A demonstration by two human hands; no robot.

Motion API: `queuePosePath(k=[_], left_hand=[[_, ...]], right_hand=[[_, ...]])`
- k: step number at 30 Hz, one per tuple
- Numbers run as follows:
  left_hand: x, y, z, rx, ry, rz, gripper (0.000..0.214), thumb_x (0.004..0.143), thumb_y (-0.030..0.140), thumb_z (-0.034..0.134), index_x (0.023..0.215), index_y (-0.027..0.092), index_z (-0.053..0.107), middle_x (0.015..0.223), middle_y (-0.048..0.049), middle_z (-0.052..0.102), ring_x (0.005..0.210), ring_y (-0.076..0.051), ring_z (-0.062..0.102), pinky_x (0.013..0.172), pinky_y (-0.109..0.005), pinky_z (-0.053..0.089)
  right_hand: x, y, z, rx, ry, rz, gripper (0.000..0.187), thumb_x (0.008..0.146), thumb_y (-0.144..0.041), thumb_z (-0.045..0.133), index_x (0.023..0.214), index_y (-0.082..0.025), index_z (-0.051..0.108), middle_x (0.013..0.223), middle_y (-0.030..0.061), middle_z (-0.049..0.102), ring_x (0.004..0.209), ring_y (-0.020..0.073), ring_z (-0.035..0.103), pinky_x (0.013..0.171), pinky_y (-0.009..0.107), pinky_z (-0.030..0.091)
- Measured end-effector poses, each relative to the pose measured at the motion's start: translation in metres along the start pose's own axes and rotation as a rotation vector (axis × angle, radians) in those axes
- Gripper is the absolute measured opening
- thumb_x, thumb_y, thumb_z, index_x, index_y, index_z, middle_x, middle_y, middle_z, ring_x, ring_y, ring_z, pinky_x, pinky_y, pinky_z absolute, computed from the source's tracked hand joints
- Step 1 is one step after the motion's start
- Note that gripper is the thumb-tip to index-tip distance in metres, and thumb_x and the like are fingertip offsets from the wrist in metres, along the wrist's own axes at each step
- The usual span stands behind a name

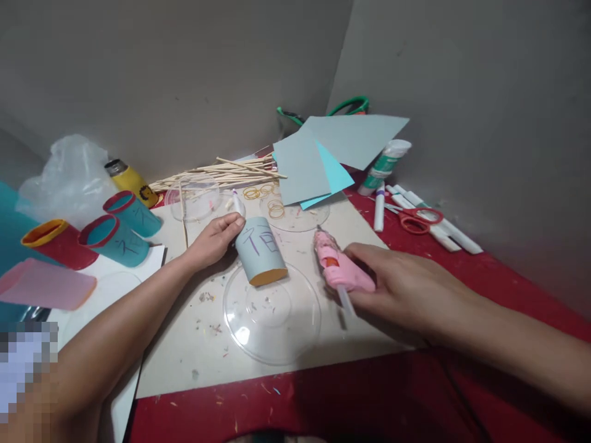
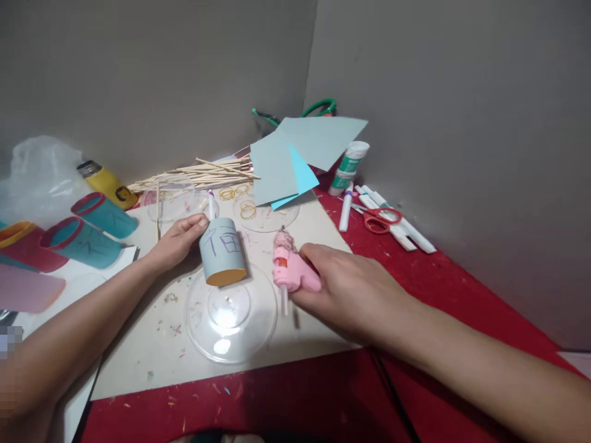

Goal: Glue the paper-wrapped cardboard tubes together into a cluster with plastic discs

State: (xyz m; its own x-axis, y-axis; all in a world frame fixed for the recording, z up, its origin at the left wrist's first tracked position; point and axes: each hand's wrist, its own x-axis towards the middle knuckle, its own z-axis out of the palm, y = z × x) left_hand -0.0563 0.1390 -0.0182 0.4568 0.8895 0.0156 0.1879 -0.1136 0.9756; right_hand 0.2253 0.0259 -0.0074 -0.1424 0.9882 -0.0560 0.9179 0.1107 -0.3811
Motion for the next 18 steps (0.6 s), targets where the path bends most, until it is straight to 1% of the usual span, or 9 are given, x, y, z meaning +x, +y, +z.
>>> queuePosePath(k=[2, 4, 6, 8, 9, 11, 14, 16, 18], left_hand=[[0.0, -0.003, -0.001, -0.028, -0.027, 0.008, 0.043, 0.084, 0.055, 0.069, 0.065, 0.02, 0.05, 0.064, 0.0044, 0.04, 0.059, -0.013, 0.035, 0.058, -0.024, 0.033], [0.001, -0.005, -0.001, -0.049, -0.053, 0.019, 0.042, 0.086, 0.051, 0.068, 0.064, 0.021, 0.049, 0.065, 0.004, 0.041, 0.059, -0.013, 0.036, 0.059, -0.025, 0.033], [0.001, -0.005, -0.001, -0.044, -0.08, 0.038, 0.04, 0.089, 0.045, 0.066, 0.062, 0.021, 0.048, 0.064, 0.0038, 0.041, 0.059, -0.013, 0.036, 0.06, -0.025, 0.034], [0.001, -0.004, 0.0, -0.032, -0.095, 0.059, 0.039, 0.091, 0.04, 0.063, 0.061, 0.021, 0.047, 0.063, 0.0039, 0.041, 0.059, -0.014, 0.037, 0.061, -0.026, 0.035], [0.001, -0.004, 0.0, -0.031, -0.099, 0.069, 0.038, 0.092, 0.037, 0.061, 0.061, 0.021, 0.047, 0.063, 0.004, 0.041, 0.06, -0.014, 0.038, 0.062, -0.026, 0.036], [0.001, -0.004, 0.001, -0.041, -0.109, 0.088, 0.035, 0.093, 0.033, 0.058, 0.062, 0.021, 0.049, 0.063, 0.004, 0.044, 0.06, -0.014, 0.04, 0.063, -0.026, 0.038], [0.001, -0.008, 0.002, -0.029, -0.112, 0.131, 0.031, 0.094, 0.029, 0.054, 0.065, 0.02, 0.052, 0.065, 0.0036, 0.048, 0.063, -0.014, 0.045, 0.065, -0.026, 0.04], [0.002, -0.012, 0.003, -0.008, -0.093, 0.166, 0.031, 0.094, 0.026, 0.052, 0.064, 0.02, 0.052, 0.065, 0.0036, 0.049, 0.066, -0.014, 0.047, 0.067, -0.025, 0.042], [0.003, -0.016, 0.005, 0.004, -0.08, 0.196, 0.032, 0.094, 0.023, 0.05, 0.062, 0.02, 0.05, 0.064, 0.004, 0.049, 0.066, -0.014, 0.047, 0.068, -0.026, 0.042]], right_hand=[[-0.008, 0.011, -0.004, -0.075, -0.02, -0.104, 0.029, 0.081, -0.052, 0.066, 0.088, -0.025, 0.068, 0.081, 0.0089, 0.072, 0.067, 0.0278, 0.067, 0.054, 0.037, 0.045], [-0.013, 0.017, -0.012, -0.082, 0.022, -0.249, 0.035, 0.088, -0.059, 0.062, 0.098, -0.027, 0.071, 0.092, 0.0114, 0.076, 0.073, 0.03, 0.072, 0.058, 0.041, 0.051], [-0.013, 0.014, -0.022, -0.05, 0.168, -0.424, 0.035, 0.092, -0.058, 0.059, 0.113, -0.032, 0.07, 0.104, 0.0117, 0.077, 0.083, 0.0311, 0.074, 0.062, 0.043, 0.056], [-0.005, 0.001, -0.027, -0.019, 0.252, -0.573, 0.042, 0.096, -0.053, 0.056, 0.135, -0.037, 0.059, 0.126, 0.0104, 0.071, 0.108, 0.0333, 0.071, 0.08, 0.046, 0.06], [0.002, -0.008, -0.026, -0.005, 0.261, -0.65, 0.049, 0.097, -0.05, 0.054, 0.145, -0.038, 0.051, 0.138, 0.0098, 0.064, 0.122, 0.0344, 0.064, 0.091, 0.048, 0.058], [0.018, -0.026, -0.018, -0.035, 0.164, -0.793, 0.065, 0.098, -0.048, 0.055, 0.158, -0.039, 0.031, 0.159, 0.0087, 0.043, 0.142, 0.0351, 0.046, 0.108, 0.052, 0.05], [0.042, -0.042, 0.003, -0.09, 0.047, -0.902, 0.076, 0.099, -0.05, 0.054, 0.163, -0.041, 0.014, 0.171, 0.0068, 0.02, 0.153, 0.036, 0.029, 0.117, 0.058, 0.038], [0.053, -0.042, 0.016, -0.083, 0.005, -0.938, 0.075, 0.1, -0.05, 0.051, 0.163, -0.041, 0.011, 0.172, 0.0053, 0.015, 0.155, 0.0352, 0.024, 0.12, 0.06, 0.033], [0.059, -0.039, 0.026, -0.059, -0.003, -0.952, 0.07, 0.102, -0.048, 0.048, 0.163, -0.04, 0.014, 0.172, 0.0046, 0.019, 0.155, 0.0334, 0.024, 0.121, 0.059, 0.03]])
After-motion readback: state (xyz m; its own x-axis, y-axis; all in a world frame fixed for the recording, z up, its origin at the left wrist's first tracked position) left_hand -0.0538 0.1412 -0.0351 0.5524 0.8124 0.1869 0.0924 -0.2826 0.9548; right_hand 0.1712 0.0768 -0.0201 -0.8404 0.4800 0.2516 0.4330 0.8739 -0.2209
